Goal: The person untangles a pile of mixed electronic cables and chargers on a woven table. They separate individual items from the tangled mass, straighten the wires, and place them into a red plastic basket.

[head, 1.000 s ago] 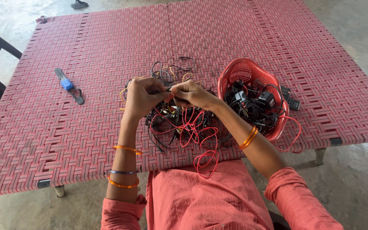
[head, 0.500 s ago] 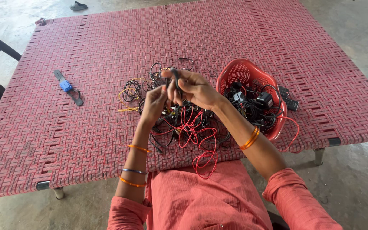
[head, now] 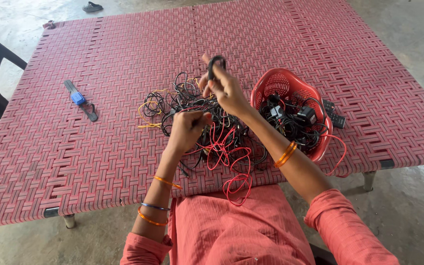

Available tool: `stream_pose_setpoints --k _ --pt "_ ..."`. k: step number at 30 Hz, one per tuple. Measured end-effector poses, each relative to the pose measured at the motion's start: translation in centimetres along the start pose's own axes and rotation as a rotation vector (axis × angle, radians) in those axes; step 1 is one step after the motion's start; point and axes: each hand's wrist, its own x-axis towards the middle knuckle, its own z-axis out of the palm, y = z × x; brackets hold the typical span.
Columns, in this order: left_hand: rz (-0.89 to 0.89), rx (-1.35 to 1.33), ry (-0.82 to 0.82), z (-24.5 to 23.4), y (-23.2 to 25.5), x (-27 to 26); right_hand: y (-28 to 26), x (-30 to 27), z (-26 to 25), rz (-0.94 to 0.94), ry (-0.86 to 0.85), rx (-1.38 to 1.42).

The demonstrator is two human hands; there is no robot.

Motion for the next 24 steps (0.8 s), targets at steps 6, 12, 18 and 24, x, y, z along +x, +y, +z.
stream_pose_setpoints --k 6,12,18,24 --pt "0.095 -0.100 0.180 -2.2 -0.4 1.1 -0.2 -0.9 0.0 0.139 -0.236 -0.132" --pt "0.017 -0.029 0.274 -3.8 -0.2 1.9 -0.1 -1.3 0.1 0.300 -0.406 0.065" --pt "0.077 -0.335 0.418 -1.8 -3.0 2.6 -1.6 -1.9 -0.6 0.322 -0.556 0.376" --pt "0.076 -0.538 0.357 2.6 -8.4 3.0 -2.7 -2.4 -0.7 0.357 -0.553 0.743"
